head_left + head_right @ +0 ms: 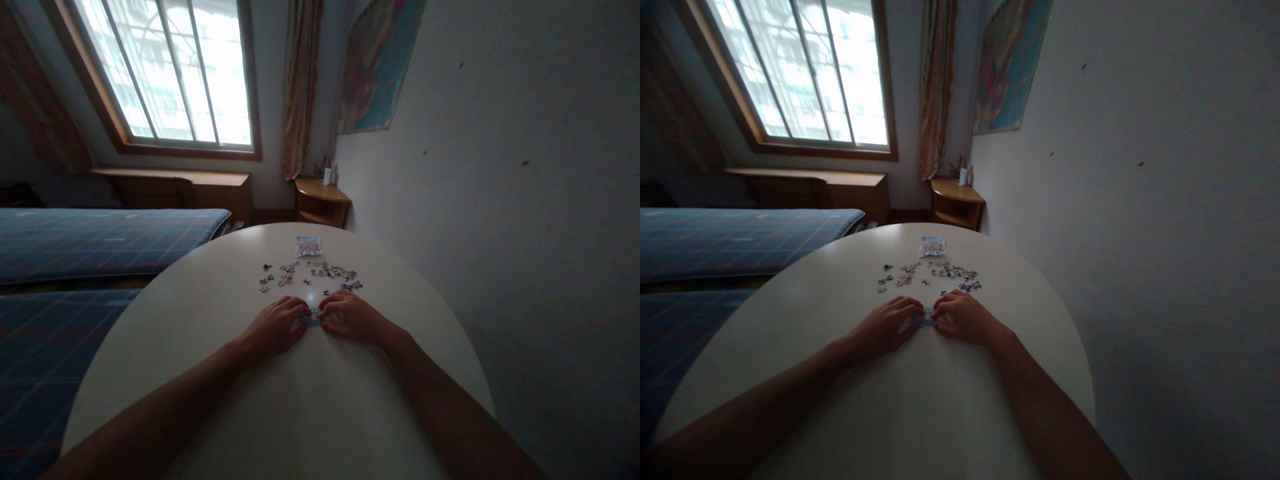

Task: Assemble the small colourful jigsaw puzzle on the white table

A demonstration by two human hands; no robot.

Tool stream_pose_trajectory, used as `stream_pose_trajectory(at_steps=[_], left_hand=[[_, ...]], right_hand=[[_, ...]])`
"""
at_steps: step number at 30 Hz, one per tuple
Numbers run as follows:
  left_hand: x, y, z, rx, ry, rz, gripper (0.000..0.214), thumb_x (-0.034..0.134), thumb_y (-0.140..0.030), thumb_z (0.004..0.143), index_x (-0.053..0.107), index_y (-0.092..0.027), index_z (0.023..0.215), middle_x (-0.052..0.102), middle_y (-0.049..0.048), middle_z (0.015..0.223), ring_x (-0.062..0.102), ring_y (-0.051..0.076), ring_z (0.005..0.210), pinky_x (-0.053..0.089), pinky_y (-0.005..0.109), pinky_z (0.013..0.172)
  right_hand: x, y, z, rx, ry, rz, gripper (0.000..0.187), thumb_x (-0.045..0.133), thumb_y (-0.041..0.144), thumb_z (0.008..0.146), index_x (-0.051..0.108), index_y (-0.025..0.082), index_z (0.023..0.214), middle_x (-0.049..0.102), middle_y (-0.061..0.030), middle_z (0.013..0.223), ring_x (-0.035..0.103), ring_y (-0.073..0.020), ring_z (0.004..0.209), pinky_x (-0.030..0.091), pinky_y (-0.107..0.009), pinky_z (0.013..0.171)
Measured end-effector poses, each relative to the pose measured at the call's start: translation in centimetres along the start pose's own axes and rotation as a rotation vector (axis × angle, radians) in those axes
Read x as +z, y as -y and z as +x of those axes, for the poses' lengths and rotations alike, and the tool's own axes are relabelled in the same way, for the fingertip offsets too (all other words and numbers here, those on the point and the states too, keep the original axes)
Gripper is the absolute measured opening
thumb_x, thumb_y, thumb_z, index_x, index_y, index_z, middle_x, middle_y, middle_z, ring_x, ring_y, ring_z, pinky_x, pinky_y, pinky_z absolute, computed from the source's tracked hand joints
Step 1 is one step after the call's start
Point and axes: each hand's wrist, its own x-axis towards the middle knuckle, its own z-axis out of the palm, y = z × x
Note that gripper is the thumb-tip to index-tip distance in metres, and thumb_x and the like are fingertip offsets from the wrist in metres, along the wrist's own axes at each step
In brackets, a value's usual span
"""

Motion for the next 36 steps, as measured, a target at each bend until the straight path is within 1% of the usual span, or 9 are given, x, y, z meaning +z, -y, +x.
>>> stream_pose_trajectory(at_steps=[9,15,21,28,36], left_hand=[[0.21,0.69,0.08,-0.011,-0.019,-0.063,0.015,0.060,-0.022,0.090,0.064,-0.023,0.105,0.068,0.0046,0.111,0.060,0.022,0.105,0.051,0.037,0.094],[0.41,0.93,0.08,-0.018,-0.028,-0.088,0.015,0.060,-0.025,0.091,0.066,-0.024,0.105,0.068,0.0046,0.111,0.061,0.021,0.105,0.051,0.036,0.093],[0.31,0.93,0.20,-0.009,-0.025,-0.082,0.014,0.060,-0.025,0.091,0.066,-0.024,0.103,0.069,0.0046,0.110,0.062,0.020,0.105,0.051,0.034,0.093],[0.09,0.75,0.18,-0.002,-0.013,-0.067,0.014,0.059,-0.025,0.092,0.066,-0.023,0.104,0.069,0.0046,0.111,0.062,0.021,0.106,0.051,0.036,0.094],[0.04,0.71,0.17,0.009,-0.018,-0.069,0.013,0.059,-0.024,0.092,0.066,-0.023,0.103,0.068,0.0046,0.111,0.061,0.020,0.104,0.051,0.035,0.093]], right_hand=[[0.10,-0.08,-0.06,-0.005,0.007,0.007,0.012,0.073,0.024,0.081,0.073,0.021,0.093,0.074,-0.0072,0.104,0.065,-0.0215,0.100,0.047,-0.037,0.093],[-0.07,0.02,-0.08,0.017,0.017,0.019,0.013,0.072,0.024,0.081,0.074,0.022,0.093,0.073,-0.0070,0.105,0.065,-0.0218,0.101,0.047,-0.039,0.094],[-0.18,0.15,0.01,0.033,0.032,0.033,0.014,0.073,0.024,0.080,0.074,0.021,0.093,0.073,-0.0076,0.107,0.065,-0.0224,0.103,0.047,-0.039,0.095],[-0.19,0.13,-0.06,0.034,0.028,0.034,0.014,0.073,0.023,0.080,0.074,0.022,0.094,0.073,-0.0074,0.107,0.065,-0.0222,0.102,0.048,-0.038,0.093],[-0.09,-0.04,-0.07,0.024,0.027,0.041,0.014,0.072,0.023,0.081,0.073,0.021,0.094,0.072,-0.0071,0.106,0.064,-0.0214,0.101,0.048,-0.038,0.093]])
